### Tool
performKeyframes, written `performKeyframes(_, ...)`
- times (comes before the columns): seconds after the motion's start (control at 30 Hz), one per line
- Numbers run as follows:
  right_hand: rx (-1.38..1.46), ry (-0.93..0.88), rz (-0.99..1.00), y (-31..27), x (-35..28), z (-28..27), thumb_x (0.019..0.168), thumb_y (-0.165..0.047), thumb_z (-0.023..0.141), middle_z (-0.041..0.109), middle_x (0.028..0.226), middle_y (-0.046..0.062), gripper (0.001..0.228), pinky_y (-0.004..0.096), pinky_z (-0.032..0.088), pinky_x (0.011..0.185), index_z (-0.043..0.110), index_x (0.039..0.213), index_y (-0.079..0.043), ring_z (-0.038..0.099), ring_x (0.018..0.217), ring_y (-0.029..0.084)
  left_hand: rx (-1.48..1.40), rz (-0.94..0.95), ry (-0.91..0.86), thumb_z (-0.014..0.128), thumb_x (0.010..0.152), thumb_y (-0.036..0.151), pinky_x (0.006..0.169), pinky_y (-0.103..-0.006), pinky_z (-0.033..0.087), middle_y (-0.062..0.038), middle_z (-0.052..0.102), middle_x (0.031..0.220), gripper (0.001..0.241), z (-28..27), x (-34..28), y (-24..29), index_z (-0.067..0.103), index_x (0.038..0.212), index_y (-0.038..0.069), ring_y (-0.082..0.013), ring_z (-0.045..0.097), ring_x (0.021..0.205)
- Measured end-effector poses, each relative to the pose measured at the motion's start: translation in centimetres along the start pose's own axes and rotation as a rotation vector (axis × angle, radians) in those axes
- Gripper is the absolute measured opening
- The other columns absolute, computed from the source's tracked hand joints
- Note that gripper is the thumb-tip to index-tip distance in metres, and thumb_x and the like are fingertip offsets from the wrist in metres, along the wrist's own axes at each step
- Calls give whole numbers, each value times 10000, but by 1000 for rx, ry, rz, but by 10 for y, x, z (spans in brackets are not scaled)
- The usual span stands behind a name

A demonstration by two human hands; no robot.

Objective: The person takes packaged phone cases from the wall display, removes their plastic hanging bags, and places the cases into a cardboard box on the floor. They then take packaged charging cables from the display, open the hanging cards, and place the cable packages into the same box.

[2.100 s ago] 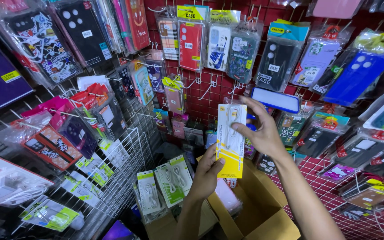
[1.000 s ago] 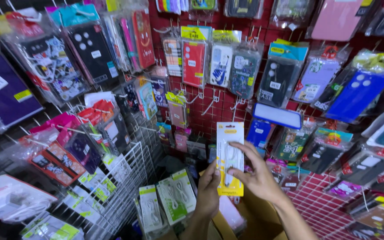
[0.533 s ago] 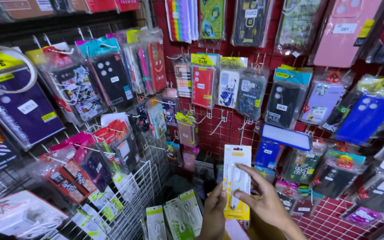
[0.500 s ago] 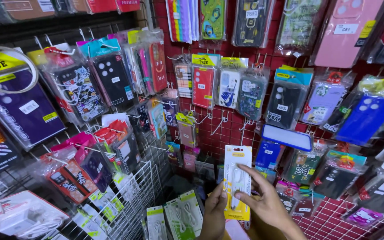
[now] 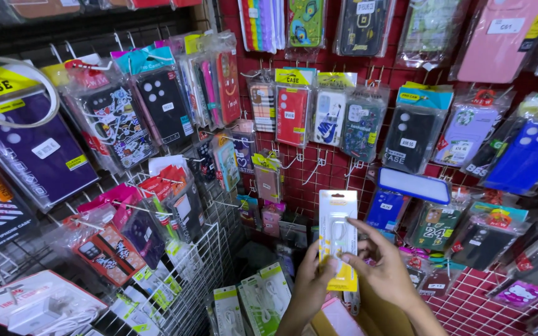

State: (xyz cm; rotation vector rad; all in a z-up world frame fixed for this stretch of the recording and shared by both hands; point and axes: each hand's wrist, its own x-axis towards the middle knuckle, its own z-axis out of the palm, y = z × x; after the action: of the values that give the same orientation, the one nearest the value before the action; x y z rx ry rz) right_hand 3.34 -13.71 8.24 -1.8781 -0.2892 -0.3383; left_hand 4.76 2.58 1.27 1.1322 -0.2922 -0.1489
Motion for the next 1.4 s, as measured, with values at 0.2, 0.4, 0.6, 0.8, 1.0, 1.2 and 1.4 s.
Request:
performKeyframes(0.2, 39, 42, 60, -3, 5, 12, 759, 1, 808, 739, 856, 36, 744, 235, 562, 679, 549, 1444, -131, 657, 769, 66, 45, 62, -148, 649, 979, 69, 867, -346, 620, -129, 665, 1286, 702, -21, 7, 4, 284, 1578, 94, -174, 695, 1089)
performKeyframes(0.4, -70, 85, 105, -14, 5, 27, 785, -33, 798, 750, 845, 15, 667, 234, 545, 567, 578, 1407, -130, 667, 733, 73, 0, -25, -199, 623, 990, 83, 777, -429, 660, -141, 665, 1266, 729, -45, 11, -13, 240, 1607, 144, -231, 719, 1041)
performKeyframes(0.6, -50, 70, 130, 3, 5, 34, 802, -38, 800, 735, 948, 96, 659, 244, 598, 604, 591, 1419, -132, 678, 752, 99, -19, -31, -173, 618, 987, 89, 795, -447, 675, -147, 658, 1298, 726, -53, 9, -23, 236, 1603, 134, -259, 726, 1080)
performKeyframes(0.8, -50, 124, 10, 3, 11, 30, 786, 8, 779, 672, 1321, 60, 633, 240, 608, 747, 584, 1381, -81, 716, 897, 91, 8, -79, -95, 615, 966, 79, 769, -430, 636, -138, 656, 1282, 733, -48, 19, -19, 228, 1584, 144, -273, 726, 1086)
performKeyframes(1.0, -60, 206, 23, 4, 4, 16, 814, 39, 771, 689, 1284, 83, 621, 262, 581, 760, 573, 1397, -45, 691, 905, 110, 82, 169, -92, 642, 998, 51, 812, -380, 646, -180, 690, 1268, 591, -30, 23, -10, 411, 1542, 34, -248, 698, 1098)
performKeyframes(1.2, 151, 146, 55, 42, -2, 3, 812, 45, 765, 713, 1197, 96, 624, 265, 608, 770, 556, 1395, -32, 718, 907, 126, 665, 438, 101, 731, 953, 98, 802, -408, 625, -220, 755, 1112, 515, 11, 10, -17, 560, 1437, 53, -298, 780, 1016)
performKeyframes(1.4, 294, 162, 3, 119, -19, -31, 872, 50, 731, 720, 1140, 77, 493, 254, 582, 857, 597, 1346, 24, 692, 968, 117, 769, 557, 116, 658, 1009, 105, 837, -385, 608, -208, 699, 1322, 501, 53, -1, -58, 534, 1494, 100, -344, 751, 1062)
